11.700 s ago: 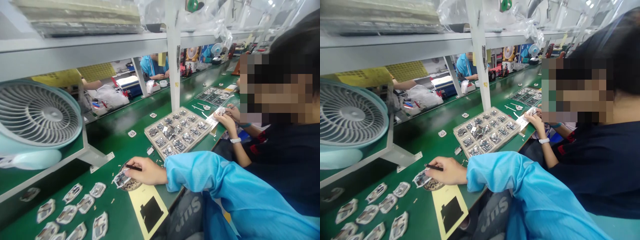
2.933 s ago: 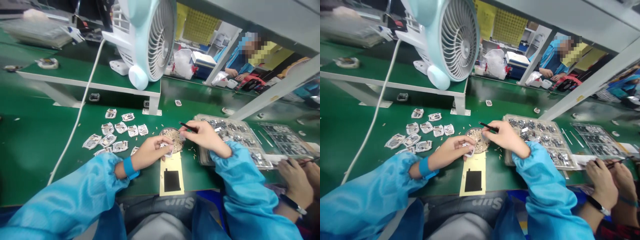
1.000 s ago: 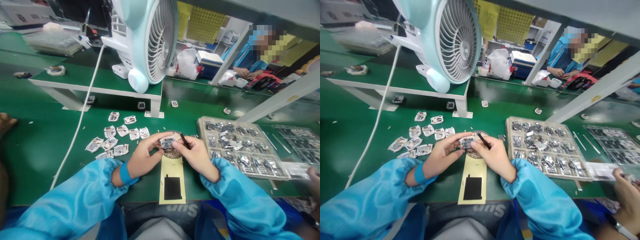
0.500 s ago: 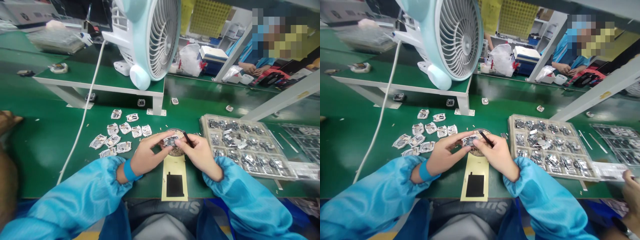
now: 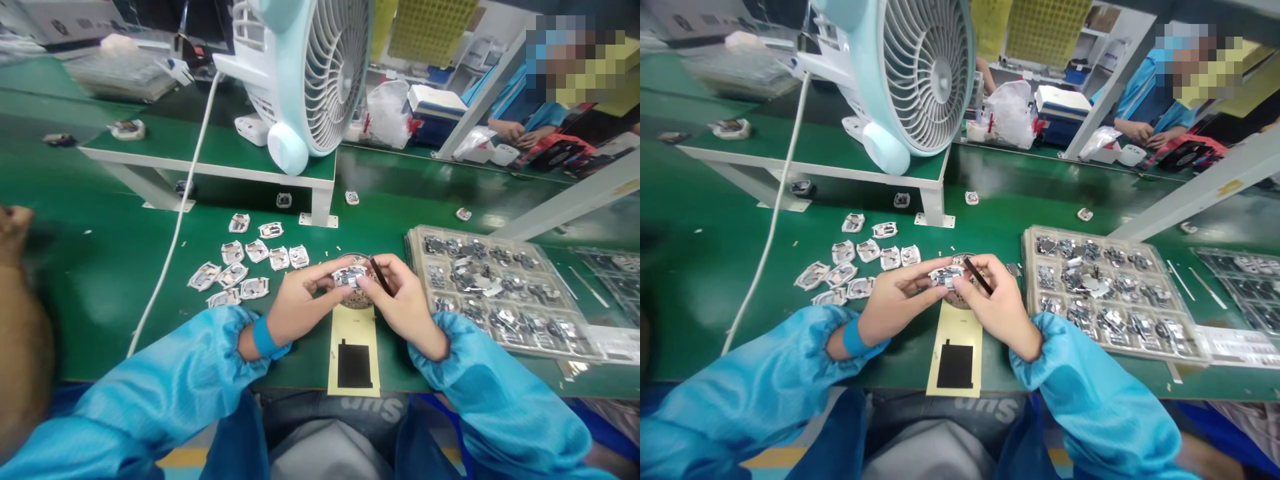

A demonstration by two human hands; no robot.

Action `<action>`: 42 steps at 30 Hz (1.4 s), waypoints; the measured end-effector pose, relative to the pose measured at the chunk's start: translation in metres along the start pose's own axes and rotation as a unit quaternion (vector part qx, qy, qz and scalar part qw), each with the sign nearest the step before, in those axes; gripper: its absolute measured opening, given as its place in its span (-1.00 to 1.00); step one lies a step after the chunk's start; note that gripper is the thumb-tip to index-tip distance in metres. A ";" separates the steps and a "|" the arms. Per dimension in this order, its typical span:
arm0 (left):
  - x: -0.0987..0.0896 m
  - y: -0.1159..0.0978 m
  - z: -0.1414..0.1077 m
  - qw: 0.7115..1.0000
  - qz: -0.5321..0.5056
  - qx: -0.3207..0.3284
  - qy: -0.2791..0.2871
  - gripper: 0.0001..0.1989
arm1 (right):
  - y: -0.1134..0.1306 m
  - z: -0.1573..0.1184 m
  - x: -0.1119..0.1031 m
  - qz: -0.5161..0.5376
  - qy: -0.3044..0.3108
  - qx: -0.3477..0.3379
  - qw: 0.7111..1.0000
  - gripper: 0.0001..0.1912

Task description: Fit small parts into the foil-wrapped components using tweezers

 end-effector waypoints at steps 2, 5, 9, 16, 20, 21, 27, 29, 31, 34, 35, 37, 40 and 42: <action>0.003 0.003 0.000 0.999 -0.030 -0.013 0.013 -0.55 | 0.001 -0.001 0.002 0.012 0.012 0.000 1.000 -0.73; 0.006 0.002 -0.001 0.998 -0.052 -0.003 0.021 -0.57 | 0.000 0.000 0.004 0.034 0.024 0.008 0.999 -0.72; 0.009 -0.001 0.001 0.996 -0.075 0.030 0.025 -0.60 | -0.002 0.002 0.004 0.051 0.026 0.027 0.998 -0.69; 0.008 -0.004 0.000 0.997 -0.039 0.059 0.025 -0.58 | -0.009 0.001 0.004 0.053 0.037 0.045 0.997 -0.75; 0.007 0.000 -0.001 0.998 -0.045 0.045 0.011 -0.66 | -0.013 -0.002 0.005 0.024 0.029 0.040 0.998 -0.81; 0.007 0.003 0.000 0.998 -0.050 0.035 0.001 -0.67 | -0.013 -0.002 0.005 0.016 0.023 0.030 0.999 -0.82; 0.003 0.023 0.005 0.999 0.006 -0.042 -0.033 -0.72 | -0.007 -0.003 0.006 -0.035 -0.017 -0.026 0.999 -0.86; 0.002 0.022 0.006 0.999 -0.006 -0.040 -0.034 -0.74 | -0.008 -0.003 0.009 -0.023 -0.018 -0.025 0.999 -0.83; 0.001 0.022 0.005 0.997 -0.037 -0.043 -0.045 -0.71 | -0.010 -0.003 0.012 -0.004 -0.020 -0.022 1.000 -0.80; 0.000 0.023 0.006 0.994 -0.067 -0.043 -0.070 -0.69 | -0.015 -0.003 0.014 0.015 -0.025 -0.023 0.999 -0.77; 0.000 0.023 0.007 0.994 -0.072 -0.042 -0.072 -0.70 | -0.017 -0.002 0.014 0.015 -0.026 -0.022 0.999 -0.76; 0.001 0.023 0.009 0.993 -0.085 -0.041 -0.070 -0.70 | -0.021 -0.001 0.013 0.004 -0.032 -0.019 0.999 -0.74; 0.001 0.023 0.014 0.991 -0.117 -0.046 -0.053 -0.68 | -0.023 0.000 0.010 -0.002 -0.042 -0.023 0.999 -0.73; 0.001 0.024 0.017 0.988 -0.138 -0.059 -0.037 -0.65 | -0.024 0.000 0.011 0.025 -0.039 -0.027 0.999 -0.71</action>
Point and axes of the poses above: each hand's wrist, its own z-axis towards the middle knuckle, its own x-axis out of the palm, y = z × x, the point moved 9 cm from there along z, towards the middle knuckle, and after that the axes turned 4 degrees about -x, right-handed, at the moved point
